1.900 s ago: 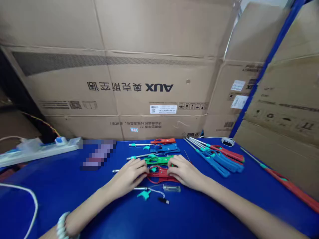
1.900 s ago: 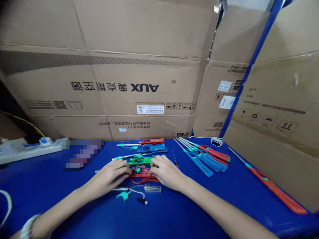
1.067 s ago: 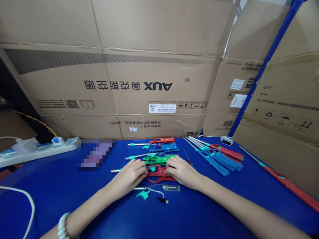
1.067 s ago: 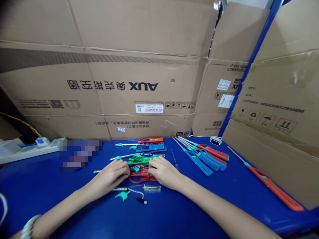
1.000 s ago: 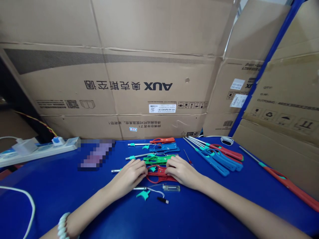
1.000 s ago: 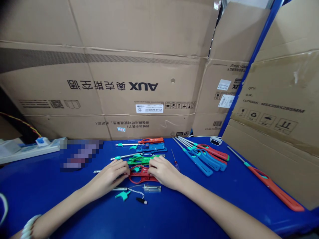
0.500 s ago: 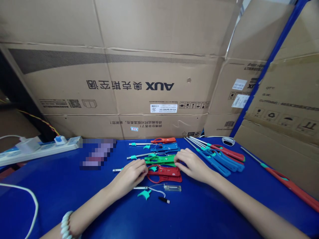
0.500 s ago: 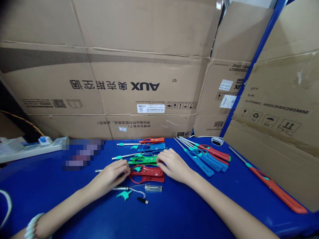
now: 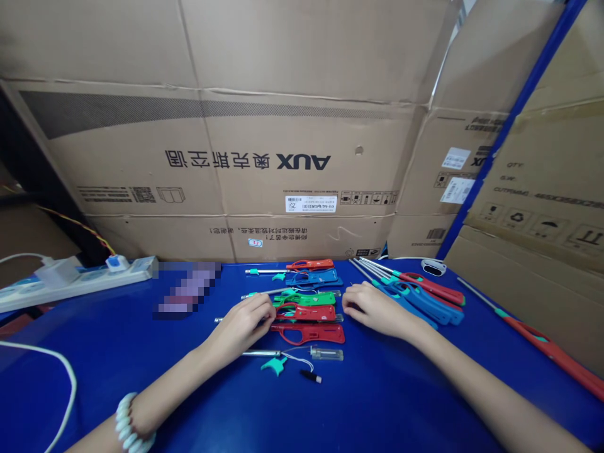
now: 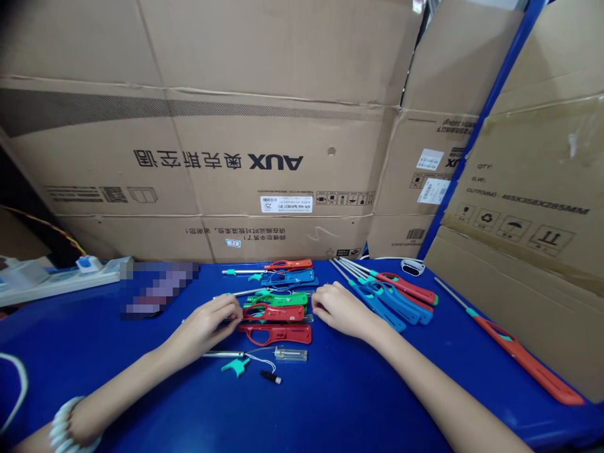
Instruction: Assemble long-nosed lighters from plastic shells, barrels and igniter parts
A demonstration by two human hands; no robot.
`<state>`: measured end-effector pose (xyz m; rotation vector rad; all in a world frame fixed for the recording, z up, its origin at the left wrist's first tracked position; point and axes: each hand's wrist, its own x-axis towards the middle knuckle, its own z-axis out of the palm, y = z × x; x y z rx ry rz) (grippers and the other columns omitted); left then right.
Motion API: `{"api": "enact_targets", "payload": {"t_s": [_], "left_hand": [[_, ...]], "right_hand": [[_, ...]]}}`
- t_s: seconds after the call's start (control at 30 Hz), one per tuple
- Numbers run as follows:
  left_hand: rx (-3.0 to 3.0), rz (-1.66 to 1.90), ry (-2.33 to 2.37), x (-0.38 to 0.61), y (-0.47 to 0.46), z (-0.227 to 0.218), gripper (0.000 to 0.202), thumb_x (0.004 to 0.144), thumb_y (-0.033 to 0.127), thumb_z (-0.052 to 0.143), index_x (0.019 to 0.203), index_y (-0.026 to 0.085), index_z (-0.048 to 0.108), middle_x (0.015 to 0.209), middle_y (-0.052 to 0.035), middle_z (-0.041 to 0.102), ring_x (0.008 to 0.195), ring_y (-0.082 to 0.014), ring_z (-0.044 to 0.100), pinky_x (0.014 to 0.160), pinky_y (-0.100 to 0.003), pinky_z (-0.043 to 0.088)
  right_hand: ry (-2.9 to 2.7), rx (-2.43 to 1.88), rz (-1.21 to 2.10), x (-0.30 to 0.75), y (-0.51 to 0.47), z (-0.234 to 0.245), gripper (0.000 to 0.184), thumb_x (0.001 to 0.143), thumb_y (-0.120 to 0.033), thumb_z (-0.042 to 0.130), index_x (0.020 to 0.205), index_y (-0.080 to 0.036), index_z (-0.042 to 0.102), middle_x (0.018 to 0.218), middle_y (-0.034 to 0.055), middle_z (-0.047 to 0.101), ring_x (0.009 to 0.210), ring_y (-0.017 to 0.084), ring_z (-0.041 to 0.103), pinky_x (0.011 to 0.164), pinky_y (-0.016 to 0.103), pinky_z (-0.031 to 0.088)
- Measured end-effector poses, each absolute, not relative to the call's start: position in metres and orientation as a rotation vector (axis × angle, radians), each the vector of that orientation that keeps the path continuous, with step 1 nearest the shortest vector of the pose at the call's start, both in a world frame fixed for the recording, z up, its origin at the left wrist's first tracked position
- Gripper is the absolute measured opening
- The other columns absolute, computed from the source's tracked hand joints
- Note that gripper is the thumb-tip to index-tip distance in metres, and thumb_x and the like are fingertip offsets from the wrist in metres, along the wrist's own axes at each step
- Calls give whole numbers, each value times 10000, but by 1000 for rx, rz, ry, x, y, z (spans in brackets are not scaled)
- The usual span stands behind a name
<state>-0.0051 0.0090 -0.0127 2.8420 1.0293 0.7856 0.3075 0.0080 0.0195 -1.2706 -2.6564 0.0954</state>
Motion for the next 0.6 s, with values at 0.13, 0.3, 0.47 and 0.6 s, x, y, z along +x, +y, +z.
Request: {"api": "enact_targets", "payload": {"t_s": [0.13,0.3,0.47,0.6], "left_hand": [[2837,775,1063,-5,7,-8,199,934,168,370,796,181,512,837,-35,575,774,-156,521,710,-274,433],[2831,792,1080,-5,5,-3,174,924,144,381,804,183,501,846,-30,576,764,-149,516,690,-261,425],[2817,802,1088,-6,5,-2,169,921,135,389,804,184,501,843,-27,568,770,-150,510,701,-265,421],[2813,826,1088,-5,4,-2,169,922,133,387,811,182,505,841,-28,565,775,-150,511,704,-266,423]], "right_hand": [[-2672,-1231,212,308,6,19,61,867,-205,583,818,-183,614,853,19,634,843,175,577,821,310,359],[-2687,-1227,302,303,-1,24,95,827,-271,659,822,-183,623,817,8,615,803,169,571,841,335,363],[-2673,-1253,371,298,-4,24,162,803,-331,685,836,-183,628,847,12,619,804,170,578,978,451,297],[-2687,-1220,358,294,-7,23,190,791,-343,701,861,-187,616,842,8,617,815,179,581,973,446,315]]}}
